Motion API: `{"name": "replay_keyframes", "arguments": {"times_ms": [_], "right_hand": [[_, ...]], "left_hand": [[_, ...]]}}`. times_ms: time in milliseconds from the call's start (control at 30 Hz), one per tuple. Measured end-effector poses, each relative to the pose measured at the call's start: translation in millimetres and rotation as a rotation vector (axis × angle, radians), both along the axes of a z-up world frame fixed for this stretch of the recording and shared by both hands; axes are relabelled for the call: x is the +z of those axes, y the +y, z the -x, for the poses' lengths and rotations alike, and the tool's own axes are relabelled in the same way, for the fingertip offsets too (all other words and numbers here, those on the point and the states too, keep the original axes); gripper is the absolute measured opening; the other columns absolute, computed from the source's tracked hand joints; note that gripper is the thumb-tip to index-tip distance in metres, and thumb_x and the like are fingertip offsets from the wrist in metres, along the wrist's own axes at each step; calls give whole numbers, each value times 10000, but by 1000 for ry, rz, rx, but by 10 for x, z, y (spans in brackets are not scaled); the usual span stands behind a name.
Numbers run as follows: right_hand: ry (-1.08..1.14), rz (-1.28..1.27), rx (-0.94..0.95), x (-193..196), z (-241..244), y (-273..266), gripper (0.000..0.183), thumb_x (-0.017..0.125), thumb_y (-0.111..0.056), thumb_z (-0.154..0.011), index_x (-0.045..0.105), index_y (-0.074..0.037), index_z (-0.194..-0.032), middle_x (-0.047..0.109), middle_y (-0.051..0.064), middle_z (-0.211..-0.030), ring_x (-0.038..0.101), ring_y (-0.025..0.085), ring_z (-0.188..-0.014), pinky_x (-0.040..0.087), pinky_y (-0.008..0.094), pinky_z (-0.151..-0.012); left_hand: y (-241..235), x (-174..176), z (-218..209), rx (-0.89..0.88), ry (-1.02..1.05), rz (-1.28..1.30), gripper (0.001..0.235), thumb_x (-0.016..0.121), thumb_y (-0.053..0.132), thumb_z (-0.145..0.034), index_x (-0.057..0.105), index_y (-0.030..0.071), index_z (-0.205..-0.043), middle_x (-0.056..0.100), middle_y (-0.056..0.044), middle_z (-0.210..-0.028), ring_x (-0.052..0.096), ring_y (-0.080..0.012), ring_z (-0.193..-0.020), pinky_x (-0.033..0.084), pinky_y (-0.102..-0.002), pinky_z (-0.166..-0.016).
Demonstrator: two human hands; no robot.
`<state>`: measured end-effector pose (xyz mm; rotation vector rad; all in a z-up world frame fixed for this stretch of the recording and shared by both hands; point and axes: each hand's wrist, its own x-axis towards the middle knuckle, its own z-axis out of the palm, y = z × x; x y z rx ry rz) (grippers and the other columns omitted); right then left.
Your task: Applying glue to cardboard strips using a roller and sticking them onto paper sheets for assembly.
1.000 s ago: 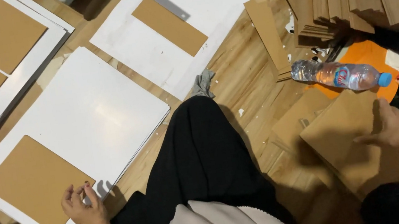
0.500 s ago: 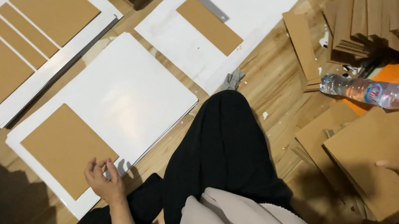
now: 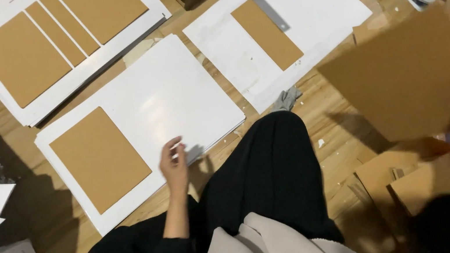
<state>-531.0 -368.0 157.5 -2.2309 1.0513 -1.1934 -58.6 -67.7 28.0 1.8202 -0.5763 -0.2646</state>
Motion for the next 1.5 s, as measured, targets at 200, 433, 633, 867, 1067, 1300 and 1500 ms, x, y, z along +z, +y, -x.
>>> {"name": "replay_keyframes", "arguments": {"times_ms": [200, 433, 633, 867, 1067, 1300, 1500], "right_hand": [[-242, -64, 177, -582, -2772, -417, 172, 624, 98, -860, 623, -17, -988, 560, 75, -837, 539, 155, -769, 454, 272, -733], [-251, -495, 138, -1919, -3790, -859, 205, 583, 4, -825, 599, -47, -1022, 578, 96, -802, 556, 173, -760, 470, 292, -679], [317, -461, 8, -1977, -3682, -849, 276, 655, -173, -787, 616, -172, -1060, 578, 60, -956, 570, 246, -905, 467, 393, -774], [675, -290, -281, -2253, -3235, -1233, 418, 647, -322, -801, 530, -137, -1157, 450, 92, -1148, 426, 304, -1107, 391, 442, -897], [717, -276, -205, -2468, -3010, -1615, 272, 550, -343, -879, 593, -221, -1119, 498, 72, -1083, 495, 318, -1029, 418, 423, -835], [720, -447, -38, -2078, -2930, -1702, 266, 533, -284, -891, 602, -203, -1136, 493, 127, -1115, 485, 372, -1057, 445, 484, -825], [704, -516, 23, -1963, -2908, -1725, 285, 551, -236, -865, 601, -207, -1145, 485, 150, -1146, 476, 405, -1083, 434, 514, -841]], "left_hand": [[-1084, -229, 379, -402, 484, 108, 427, 538, 167, -875, 429, 61, -1275, 538, -229, -1183, 554, -376, -1040, 480, -439, -818], [-1814, -1193, 128, -218, 695, -166, 381, 627, 251, -849, 493, 84, -1163, 632, -71, -934, 640, -196, -723, 545, -319, -645], [-1994, -1104, -6, -203, 598, -423, 142, 605, 199, -844, 600, 142, -973, 661, -17, -743, 655, -163, -541, 528, -265, -533], [-2072, -1064, 36, -149, 693, -364, 201, 576, 96, -847, 591, 22, -1033, 644, -133, -806, 640, -208, -649, 569, -288, -540], [-2151, -324, 123, -139, 599, -445, 388, 599, 83, -830, 465, 24, -1189, 626, -165, -897, 641, -240, -777, 574, -299, -606], [-2279, -321, 187, -152, 583, -464, 439, 590, 79, -831, 402, -5, -1220, 594, -128, -857, 623, -213, -765, 584, -266, -573], [-2323, -380, 137, -172, 508, -510, 409, 546, 110, -860, 401, 15, -1231, 602, -147, -905, 625, -241, -803, 584, -283, -601]]}}
